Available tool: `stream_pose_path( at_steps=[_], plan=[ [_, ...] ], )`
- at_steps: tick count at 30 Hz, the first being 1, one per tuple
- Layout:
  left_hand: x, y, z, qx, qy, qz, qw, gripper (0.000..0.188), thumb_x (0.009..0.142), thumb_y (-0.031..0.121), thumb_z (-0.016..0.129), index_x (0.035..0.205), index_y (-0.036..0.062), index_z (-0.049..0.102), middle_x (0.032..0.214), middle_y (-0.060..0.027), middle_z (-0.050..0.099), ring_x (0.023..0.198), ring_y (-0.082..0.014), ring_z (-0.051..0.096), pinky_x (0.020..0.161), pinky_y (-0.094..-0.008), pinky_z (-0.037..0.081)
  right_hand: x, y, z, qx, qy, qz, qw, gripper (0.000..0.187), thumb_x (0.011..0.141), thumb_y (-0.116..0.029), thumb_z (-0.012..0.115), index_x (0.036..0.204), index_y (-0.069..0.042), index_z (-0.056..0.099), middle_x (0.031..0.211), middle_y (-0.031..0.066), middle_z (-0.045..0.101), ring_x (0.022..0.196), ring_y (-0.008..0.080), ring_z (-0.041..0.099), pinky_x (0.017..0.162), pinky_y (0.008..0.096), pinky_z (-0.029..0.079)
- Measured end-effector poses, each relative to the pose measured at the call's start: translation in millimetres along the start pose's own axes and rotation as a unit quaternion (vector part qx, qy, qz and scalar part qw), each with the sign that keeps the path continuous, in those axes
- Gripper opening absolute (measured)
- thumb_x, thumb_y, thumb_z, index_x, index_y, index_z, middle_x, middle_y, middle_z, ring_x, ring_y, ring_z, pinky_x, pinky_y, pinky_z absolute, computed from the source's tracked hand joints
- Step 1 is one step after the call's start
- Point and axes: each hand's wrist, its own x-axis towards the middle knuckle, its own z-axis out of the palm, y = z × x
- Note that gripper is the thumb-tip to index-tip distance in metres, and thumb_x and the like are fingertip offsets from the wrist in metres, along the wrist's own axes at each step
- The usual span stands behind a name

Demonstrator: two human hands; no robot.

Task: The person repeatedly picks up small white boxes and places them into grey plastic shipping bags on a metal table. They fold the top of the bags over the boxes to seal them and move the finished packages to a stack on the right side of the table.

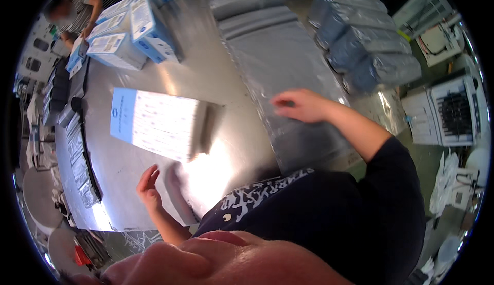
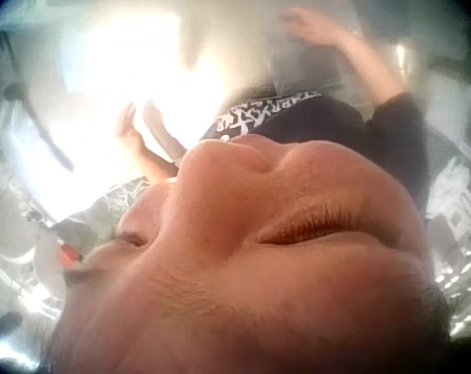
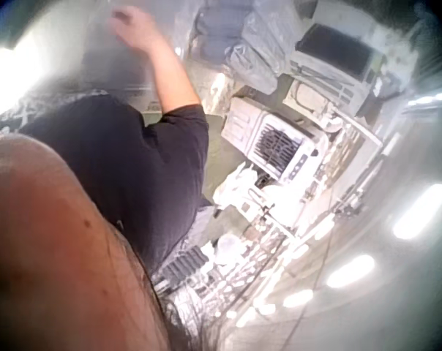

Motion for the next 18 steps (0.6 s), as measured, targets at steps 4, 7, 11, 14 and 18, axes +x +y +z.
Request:
stream_pose_path(
  at_steps=[4,7,11,14,18],
  plan=[
    [0,29,109,0.059,0.134,-0.057,0.988,0.079,0.091,0.063,0.023,0.143,0.0041,0.022,0.146,-0.018,0.028,0.135,-0.0314,0.025,0.109,-0.0451,0.022,48,-10,98,0.049,-0.004,-0.14,0.989,0.07,0.089,-0.035,0.056,0.14,0.001,0.025,0.146,0.0216,0.022,0.137,0.0326,0.019,0.111,0.0363,0.02],
    [11,66,227,-0.126,0.282,0.02,0.951,0.064,0.086,0.006,0.038,0.144,0.0077,0.011,0.142,-0.0193,0.028,0.127,-0.0315,0.036,0.106,-0.0429,0.031,30,-10,152,0.289,0.025,-0.165,0.943,0.071,0.088,-0.033,0.058,0.141,-0.001,0.023,0.149,0.0144,0.015,0.137,0.0271,0.018,0.11,0.0355,0.022],
    [-23,80,246,-0.235,0.287,-0.014,0.929,0.082,0.072,-0.006,0.048,0.145,0.0081,0.012,0.141,-0.0203,0.031,0.123,-0.0355,0.041,0.099,-0.0456,0.04,-52,11,96,0.224,-0.138,-0.172,0.949,0.044,0.086,-0.026,0.062,0.123,-0.008,0.047,0.125,0.0083,0.044,0.116,0.0187,0.042,0.096,0.0302,0.037],
    [-66,94,279,-0.152,0.193,0.108,0.963,0.092,0.066,-0.004,0.059,0.145,0.0069,0.015,0.145,-0.0198,0.027,0.131,-0.035,0.034,0.104,-0.0459,0.034,-113,59,40,0.227,-0.16,-0.035,0.96,0.038,0.086,-0.022,0.063,0.119,-0.005,0.051,0.114,0.0066,0.055,0.105,0.0143,0.049,0.092,0.0278,0.04],
    [-98,160,410,-0.164,0.114,0.059,0.978,0.094,0.064,0.001,0.067,0.143,0.0026,0.017,0.142,-0.019,0.032,0.13,-0.0304,0.034,0.106,-0.0427,0.03,-170,97,12,0.512,0.081,-0.241,0.821,0.066,0.085,-0.024,0.059,0.14,-0.004,0.027,0.135,0.0142,0.04,0.125,0.0217,0.037,0.102,0.0349,0.032]
  ],
)
